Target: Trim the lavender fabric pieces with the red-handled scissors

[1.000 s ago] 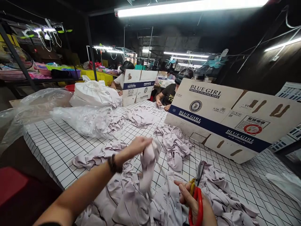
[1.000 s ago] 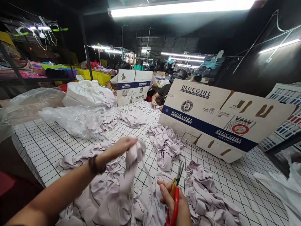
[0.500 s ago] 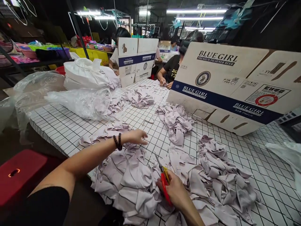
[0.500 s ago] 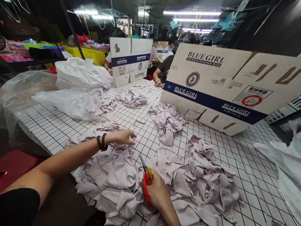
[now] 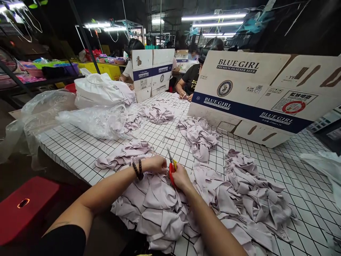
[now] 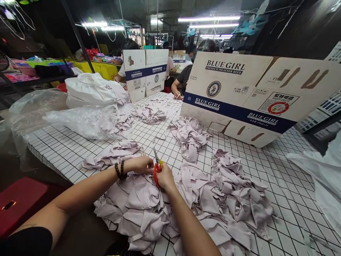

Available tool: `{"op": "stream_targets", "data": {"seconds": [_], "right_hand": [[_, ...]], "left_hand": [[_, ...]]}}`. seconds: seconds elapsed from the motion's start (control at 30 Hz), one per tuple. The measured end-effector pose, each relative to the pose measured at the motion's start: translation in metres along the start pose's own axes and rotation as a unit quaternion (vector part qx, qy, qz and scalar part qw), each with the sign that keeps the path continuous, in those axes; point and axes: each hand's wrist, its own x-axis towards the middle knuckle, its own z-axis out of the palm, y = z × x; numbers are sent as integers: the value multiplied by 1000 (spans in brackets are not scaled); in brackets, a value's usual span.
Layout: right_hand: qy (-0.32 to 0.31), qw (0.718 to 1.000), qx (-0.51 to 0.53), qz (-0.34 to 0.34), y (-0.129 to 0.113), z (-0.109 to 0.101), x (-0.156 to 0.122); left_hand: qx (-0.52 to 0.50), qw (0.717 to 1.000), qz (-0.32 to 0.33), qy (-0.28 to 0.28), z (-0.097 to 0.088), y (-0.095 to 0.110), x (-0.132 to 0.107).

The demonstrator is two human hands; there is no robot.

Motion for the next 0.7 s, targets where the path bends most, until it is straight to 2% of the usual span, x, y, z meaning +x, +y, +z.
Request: {"op": "stream_targets", "data": {"seconds": [0.07, 0.13, 0.2, 0.27, 0.4, 0.5, 0.6, 0.7], "right_hand": [[0, 1000, 14, 19, 2, -1, 5], [7, 999, 41, 31, 5, -11, 6], [21, 996, 81, 33, 5, -26, 3], [37, 990, 132, 25, 4, -40, -2], [69, 967, 243, -19, -10, -61, -16], [75, 947, 307, -51, -23, -71, -28], [36, 936, 345, -65, -34, -74, -41], [-15, 931, 361, -55, -37, -65, -48]], "left_hand": [[-33, 999, -11, 13, 5, -6, -3], [-86, 996, -9, 36, 6, -8, -3], [-156, 986, 7, 54, 3, -1, 3], [-236, 969, 38, 63, -3, 16, 13], [-357, 923, 120, 79, -17, 67, 30], [-474, 863, 165, 59, -21, 102, 28], [-588, 795, 148, 27, -20, 122, 20], [-633, 766, 103, 30, -17, 129, 19]]}}
